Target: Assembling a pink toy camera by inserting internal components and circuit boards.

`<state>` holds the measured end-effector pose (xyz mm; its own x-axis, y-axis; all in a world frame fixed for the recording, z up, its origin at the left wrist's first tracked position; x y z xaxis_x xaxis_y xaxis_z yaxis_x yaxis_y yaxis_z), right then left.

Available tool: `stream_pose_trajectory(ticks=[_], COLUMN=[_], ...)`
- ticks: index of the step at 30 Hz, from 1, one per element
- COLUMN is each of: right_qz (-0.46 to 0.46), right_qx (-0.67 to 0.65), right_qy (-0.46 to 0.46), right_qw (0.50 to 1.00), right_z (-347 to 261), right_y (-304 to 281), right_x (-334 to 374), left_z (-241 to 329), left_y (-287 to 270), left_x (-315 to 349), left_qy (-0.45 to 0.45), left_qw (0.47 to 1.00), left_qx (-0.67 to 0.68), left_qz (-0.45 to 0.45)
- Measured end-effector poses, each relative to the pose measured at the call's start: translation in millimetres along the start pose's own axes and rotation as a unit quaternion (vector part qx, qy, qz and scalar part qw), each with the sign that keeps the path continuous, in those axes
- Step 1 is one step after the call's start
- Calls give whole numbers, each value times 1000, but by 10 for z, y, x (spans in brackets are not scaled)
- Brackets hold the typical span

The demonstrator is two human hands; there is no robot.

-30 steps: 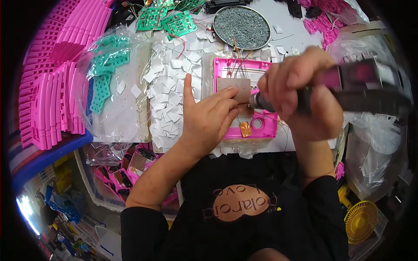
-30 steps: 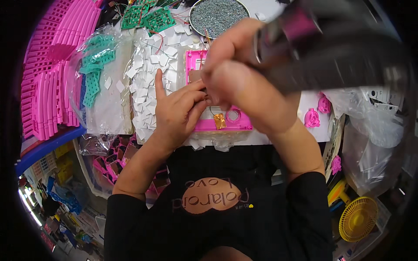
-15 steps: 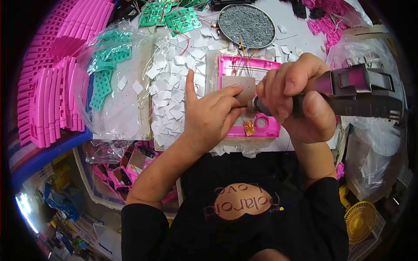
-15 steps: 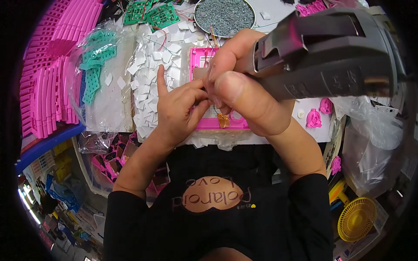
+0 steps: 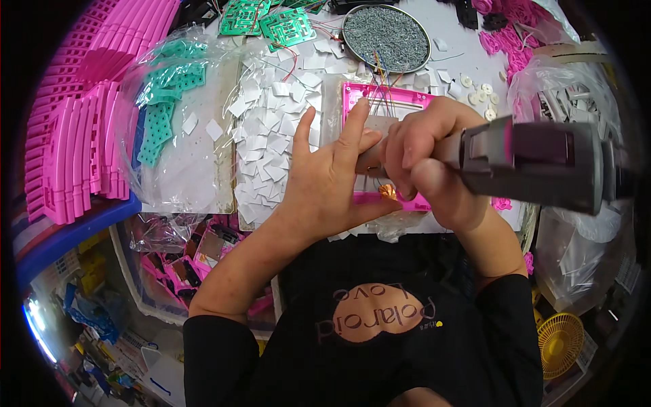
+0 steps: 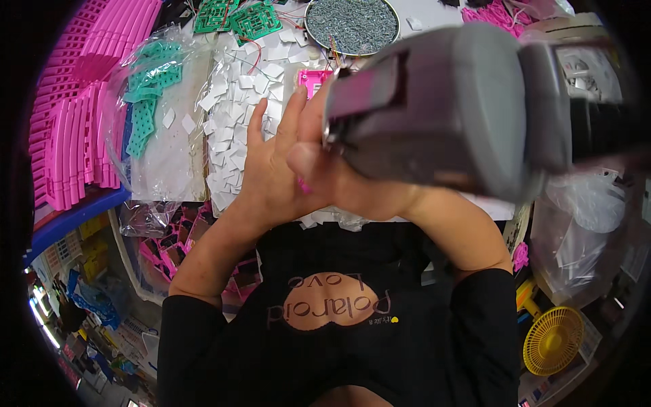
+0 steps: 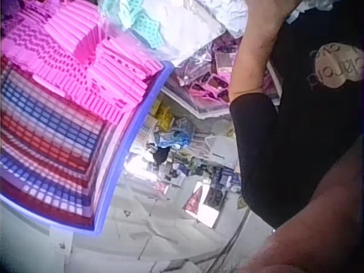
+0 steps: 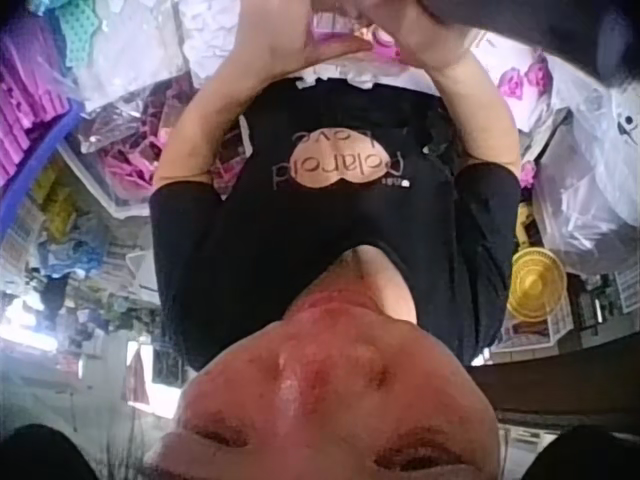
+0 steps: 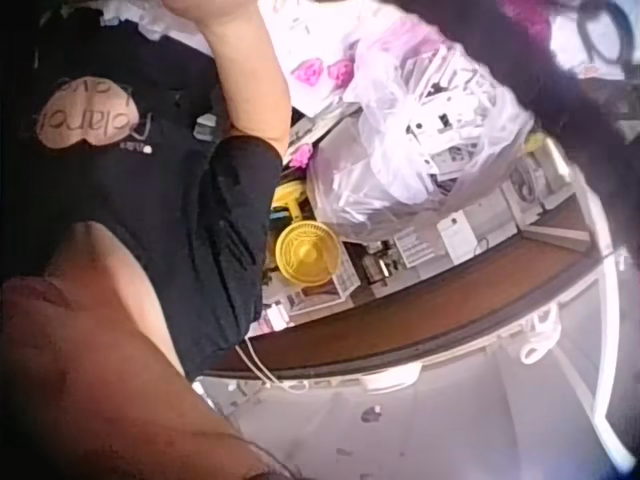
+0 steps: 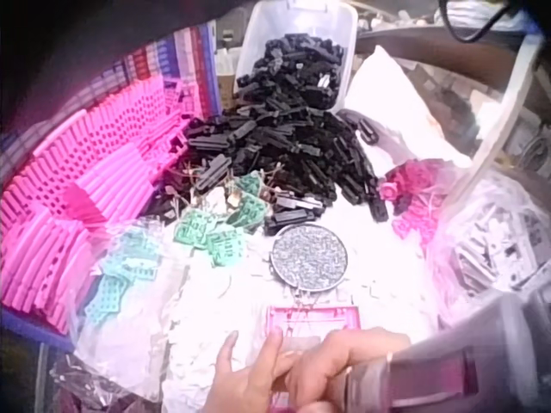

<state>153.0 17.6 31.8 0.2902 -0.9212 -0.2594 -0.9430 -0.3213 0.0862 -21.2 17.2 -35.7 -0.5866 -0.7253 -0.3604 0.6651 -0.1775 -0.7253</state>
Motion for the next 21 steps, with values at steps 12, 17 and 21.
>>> stream_pose_trajectory(ticks=[12,17,21], right_qz=[-27,-22,34], right_qx=[-63,-65,-37], right_qy=[-35,-83,-63], right_qw=[997,994,997], right_z=[-100,-608,-583], right_y=[-262,-746,-950], right_x=[-192,-340,-192], left_z=[-27,-674,-1073], left_y=[-397,-166,316], left_x=[-497,-1715,-2016], left_qy=[-71,-51,-16], left_qw=[984,991,951], left_qx=[88,-119,-265], left_qz=[-140,25,-159])
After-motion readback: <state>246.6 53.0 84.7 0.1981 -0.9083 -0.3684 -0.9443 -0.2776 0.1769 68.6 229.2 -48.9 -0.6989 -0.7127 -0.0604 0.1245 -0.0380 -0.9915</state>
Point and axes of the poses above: each hand's wrist, its own x-axis away from the middle knuckle, its own y-axis out of the palm, z = x × y, the point moved 1 cm from there along -x, towards the middle knuckle, and after that the axes turned 4 degrees about x, right-handed, at the moved point
